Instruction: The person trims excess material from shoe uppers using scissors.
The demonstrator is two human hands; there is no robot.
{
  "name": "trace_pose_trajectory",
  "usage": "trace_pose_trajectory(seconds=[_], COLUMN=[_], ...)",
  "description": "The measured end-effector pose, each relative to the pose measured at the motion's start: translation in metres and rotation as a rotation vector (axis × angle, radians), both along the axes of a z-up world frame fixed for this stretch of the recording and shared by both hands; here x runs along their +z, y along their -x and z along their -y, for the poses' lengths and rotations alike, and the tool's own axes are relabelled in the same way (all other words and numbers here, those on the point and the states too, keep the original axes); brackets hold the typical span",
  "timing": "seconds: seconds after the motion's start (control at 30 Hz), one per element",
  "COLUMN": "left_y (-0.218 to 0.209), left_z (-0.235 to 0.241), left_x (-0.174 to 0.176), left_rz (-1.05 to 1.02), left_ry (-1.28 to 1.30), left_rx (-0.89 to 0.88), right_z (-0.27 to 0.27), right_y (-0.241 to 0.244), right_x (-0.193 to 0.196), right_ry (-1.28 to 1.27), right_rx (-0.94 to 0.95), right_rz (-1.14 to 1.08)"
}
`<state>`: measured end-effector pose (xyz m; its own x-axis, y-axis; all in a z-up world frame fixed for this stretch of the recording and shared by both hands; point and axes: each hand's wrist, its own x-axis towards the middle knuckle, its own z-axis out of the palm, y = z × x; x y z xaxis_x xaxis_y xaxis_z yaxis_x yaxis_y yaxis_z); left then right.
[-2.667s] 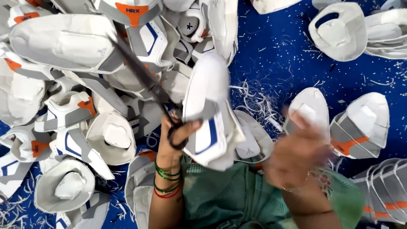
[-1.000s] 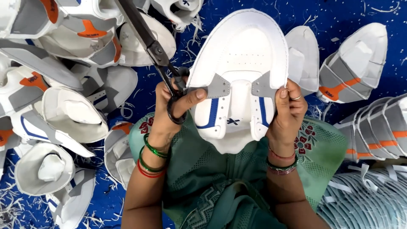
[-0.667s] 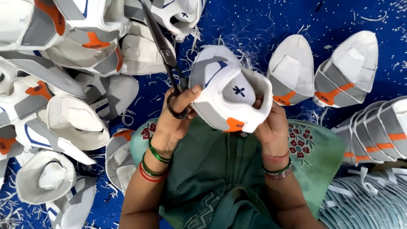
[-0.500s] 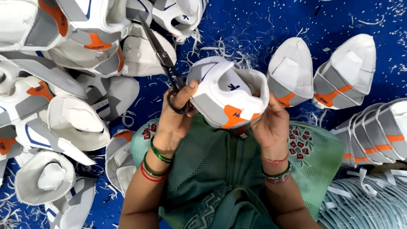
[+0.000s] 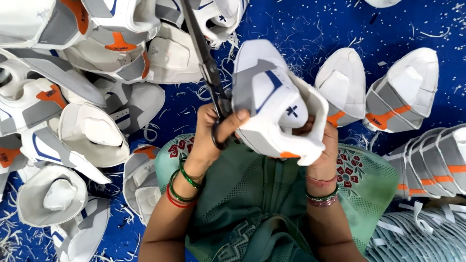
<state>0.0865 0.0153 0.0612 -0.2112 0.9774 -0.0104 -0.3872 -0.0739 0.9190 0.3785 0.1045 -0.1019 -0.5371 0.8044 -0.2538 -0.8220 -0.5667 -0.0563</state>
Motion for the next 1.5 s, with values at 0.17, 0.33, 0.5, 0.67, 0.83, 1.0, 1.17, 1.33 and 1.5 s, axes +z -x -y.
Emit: trace_pose_trajectory(seconds=[0.17, 0.33, 0.5, 0.67, 0.83, 1.0, 1.17, 1.33, 1.5], left_y=[-0.01, 0.008, 0.01, 0.01, 0.017, 0.011, 0.015, 0.021, 0.008], left_z=[0.005, -0.002, -0.008, -0.005, -0.005, -0.007, -0.004, 0.001, -0.003], left_x=[0.028, 0.049, 0.024, -0.003, 0.014, 0.006, -0.016, -0.007, 0.029], left_rz=[-0.289, -0.649, -0.284, -0.186, 0.065, 0.047, -0.14, -0.32, -0.276], left_ry=[-0.201, 0.045, -0.132, 0.238, 0.097, 0.03, 0.184, 0.178, 0.175], left_rx=[-0.278, 0.176, 0.113, 0.214, 0.294, 0.241, 0.327, 0.374, 0.284], right_z=[-0.001, -0.015, 0.033, 0.052, 0.055, 0.05, 0.055, 0.072, 0.078], right_y=[0.035, 0.033, 0.085, 0.105, 0.07, 0.041, 0.029, 0.063, 0.072], right_x=[0.037, 0.073, 0.184, 0.207, 0.209, 0.189, 0.138, 0.151, 0.108], right_ry=[0.128, -0.039, -0.93, -2.216, -2.046, -1.484, -0.879, -1.782, -2.124], right_rx=[-0.178, -0.249, -0.524, -0.215, -0.41, -0.575, -0.154, -0.225, 0.034], right_rz=[0.121, 0.276, 1.16, 1.613, 1.535, 1.854, 1.381, 1.662, 1.693])
